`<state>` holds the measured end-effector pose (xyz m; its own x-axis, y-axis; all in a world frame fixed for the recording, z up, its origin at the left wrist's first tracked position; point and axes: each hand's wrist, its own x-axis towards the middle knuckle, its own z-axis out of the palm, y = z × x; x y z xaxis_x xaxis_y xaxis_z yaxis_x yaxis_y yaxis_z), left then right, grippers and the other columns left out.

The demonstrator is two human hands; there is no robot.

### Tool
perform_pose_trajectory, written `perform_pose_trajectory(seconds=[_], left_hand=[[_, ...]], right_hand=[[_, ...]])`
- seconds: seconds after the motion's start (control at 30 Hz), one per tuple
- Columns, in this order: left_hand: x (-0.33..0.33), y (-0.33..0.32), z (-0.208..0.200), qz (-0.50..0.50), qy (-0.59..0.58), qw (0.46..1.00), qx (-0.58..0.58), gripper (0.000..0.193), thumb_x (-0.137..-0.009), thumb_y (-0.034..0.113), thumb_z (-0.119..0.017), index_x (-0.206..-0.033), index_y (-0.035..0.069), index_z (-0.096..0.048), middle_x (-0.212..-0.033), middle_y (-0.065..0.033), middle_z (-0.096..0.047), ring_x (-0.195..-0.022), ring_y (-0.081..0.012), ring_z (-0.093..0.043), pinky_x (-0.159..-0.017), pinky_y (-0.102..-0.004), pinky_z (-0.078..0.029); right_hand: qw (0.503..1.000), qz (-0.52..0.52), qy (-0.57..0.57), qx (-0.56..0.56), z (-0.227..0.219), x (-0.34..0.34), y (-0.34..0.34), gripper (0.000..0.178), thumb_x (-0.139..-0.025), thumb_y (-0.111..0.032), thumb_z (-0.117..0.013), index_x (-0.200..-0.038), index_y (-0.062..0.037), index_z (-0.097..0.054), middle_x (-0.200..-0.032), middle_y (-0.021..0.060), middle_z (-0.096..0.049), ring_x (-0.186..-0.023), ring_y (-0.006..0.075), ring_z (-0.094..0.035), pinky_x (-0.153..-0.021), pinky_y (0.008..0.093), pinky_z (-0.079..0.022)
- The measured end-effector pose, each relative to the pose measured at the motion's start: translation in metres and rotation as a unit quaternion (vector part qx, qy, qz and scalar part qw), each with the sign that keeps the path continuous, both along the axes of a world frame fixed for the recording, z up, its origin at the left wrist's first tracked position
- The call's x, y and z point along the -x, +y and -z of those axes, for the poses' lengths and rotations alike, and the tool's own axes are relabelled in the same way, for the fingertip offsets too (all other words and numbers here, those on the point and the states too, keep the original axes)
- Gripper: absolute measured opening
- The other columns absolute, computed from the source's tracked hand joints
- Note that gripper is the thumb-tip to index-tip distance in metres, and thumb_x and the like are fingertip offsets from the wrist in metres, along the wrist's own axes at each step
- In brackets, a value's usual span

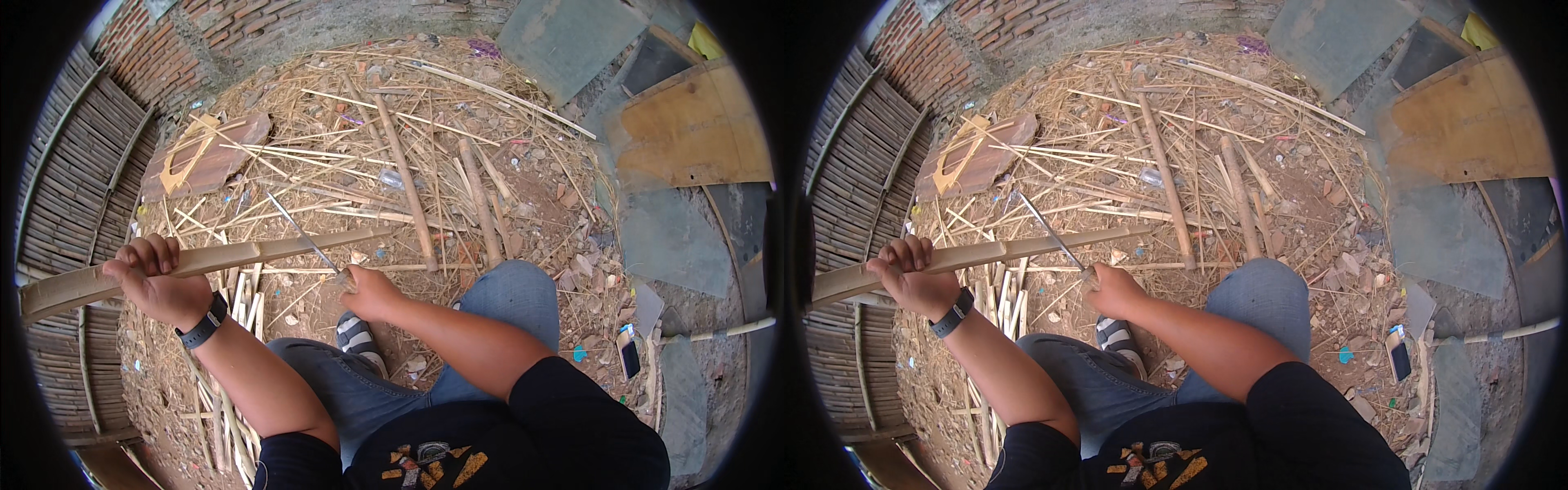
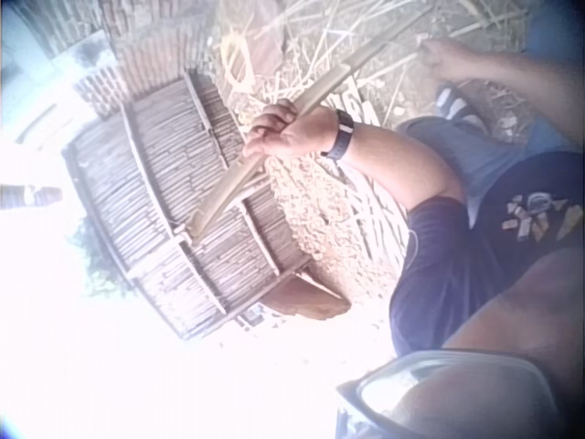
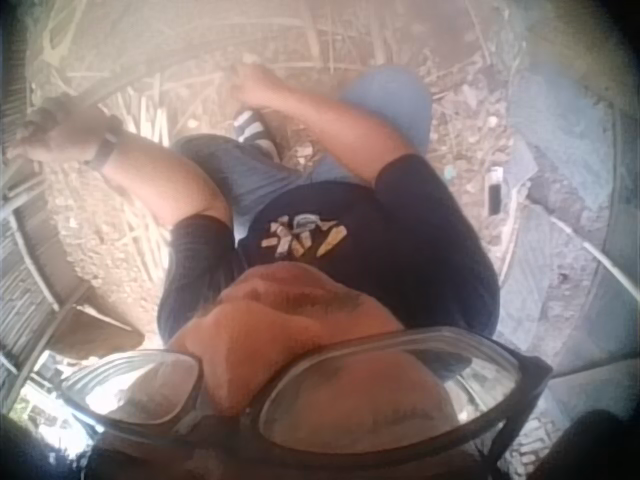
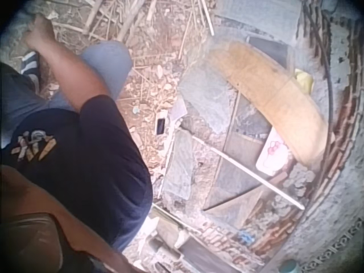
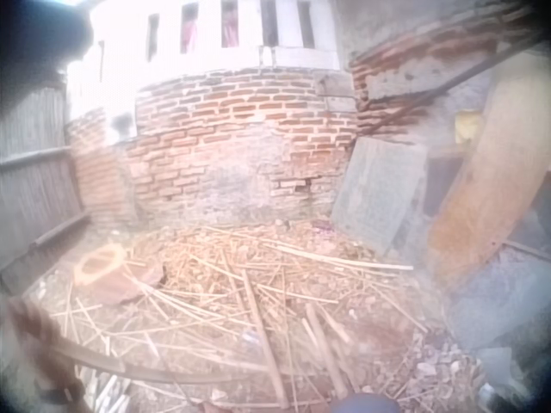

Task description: The person sits on the ground and uses a knife to split a long bamboo pole into thin strips. They hold the pole with their left hand and use the knife in their right hand to drive a wedge into the bamboo, separating it lengthwise.

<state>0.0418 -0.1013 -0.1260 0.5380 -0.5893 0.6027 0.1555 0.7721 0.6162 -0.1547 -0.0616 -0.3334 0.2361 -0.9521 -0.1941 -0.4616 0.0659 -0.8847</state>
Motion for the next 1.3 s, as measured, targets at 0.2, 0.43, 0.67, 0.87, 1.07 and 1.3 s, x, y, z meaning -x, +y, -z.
perform_pose_trajectory(seconds=[0.2, 0.43, 0.67, 0.87, 1.07, 1.3], left_hand=[[-0.002, 0.0, 0.001, 0.044, 0.016, 0.999, 0.007, 0.041, -0.095, 0.049, -0.054, -0.076, 0.014, -0.043, -0.062, 0.0042, -0.031, -0.052, -0.0076, -0.028, -0.051, -0.0227, -0.026], [-0.004, 0.001, 0.002, 0.04, 0.02, 0.999, 0.004, 0.039, -0.095, 0.047, -0.054, -0.076, 0.014, -0.044, -0.062, 0.004, -0.032, -0.053, -0.0076, -0.029, -0.051, -0.0227, -0.026], [-0.002, -0.001, 0.0, 0.014, 0.017, 1.0, 0.002, 0.04, -0.096, 0.048, -0.053, -0.075, 0.015, -0.041, -0.061, 0.0043, -0.029, -0.051, -0.0073, -0.03, -0.049, -0.0223, -0.025], [-0.005, 0.0, 0.002, 0.049, 0.033, 0.998, 0.005, 0.039, -0.095, 0.045, -0.056, -0.075, 0.014, -0.043, -0.062, 0.0039, -0.031, -0.053, -0.0076, -0.03, -0.051, -0.0227, -0.025], [-0.008, -0.002, 0.002, 0.033, 0.035, 0.999, 0.003, 0.038, -0.096, 0.041, -0.057, -0.073, 0.014, -0.042, -0.062, 0.0032, -0.031, -0.053, -0.0085, -0.03, -0.051, -0.0232, -0.025], [-0.013, -0.002, 0.004, 0.054, 0.038, 0.998, 0.005, 0.037, -0.095, 0.038, -0.059, -0.073, 0.012, -0.043, -0.063, 0.0023, -0.035, -0.053, -0.0091, -0.031, -0.051, -0.0242, -0.026]], right_hand=[[0.999, 0.014, 0.015, 0.043, 0.007, 0.0, -0.001, 0.046, -0.077, -0.022, -0.065, -0.112, 0.0053, -0.054, -0.094, 0.0278, -0.064, -0.092, 0.0407, -0.064, -0.079, 0.0452, -0.051], [1.0, -0.012, 0.005, -0.004, -0.003, 0.001, -0.001, 0.05, -0.078, -0.026, -0.067, -0.115, 0.0055, -0.053, -0.096, 0.0281, -0.064, -0.093, 0.0406, -0.064, -0.081, 0.0444, -0.051], [1.0, -0.003, 0.002, 0.009, 0.004, 0.001, -0.001, 0.049, -0.079, -0.027, -0.066, -0.115, 0.0037, -0.054, -0.096, 0.0272, -0.065, -0.094, 0.0404, -0.063, -0.081, 0.0447, -0.05], [1.0, -0.004, 0.009, 0.003, 0.003, 0.001, -0.001, 0.049, -0.079, -0.028, -0.066, -0.114, 0.0038, -0.054, -0.097, 0.0275, -0.064, -0.095, 0.0407, -0.063, -0.082, 0.0456, -0.05], [1.0, 0.006, 0.011, 0.004, 0.012, 0.0, -0.001, 0.048, -0.078, -0.026, -0.065, -0.113, 0.0056, -0.053, -0.098, 0.0279, -0.064, -0.096, 0.0413, -0.063, -0.083, 0.0462, -0.049], [1.0, 0.006, 0.01, 0.005, 0.014, -0.001, -0.001, 0.042, -0.077, -0.025, -0.064, -0.106, 0.0048, -0.054, -0.094, 0.0278, -0.064, -0.092, 0.0413, -0.063, -0.081, 0.0468, -0.049]])
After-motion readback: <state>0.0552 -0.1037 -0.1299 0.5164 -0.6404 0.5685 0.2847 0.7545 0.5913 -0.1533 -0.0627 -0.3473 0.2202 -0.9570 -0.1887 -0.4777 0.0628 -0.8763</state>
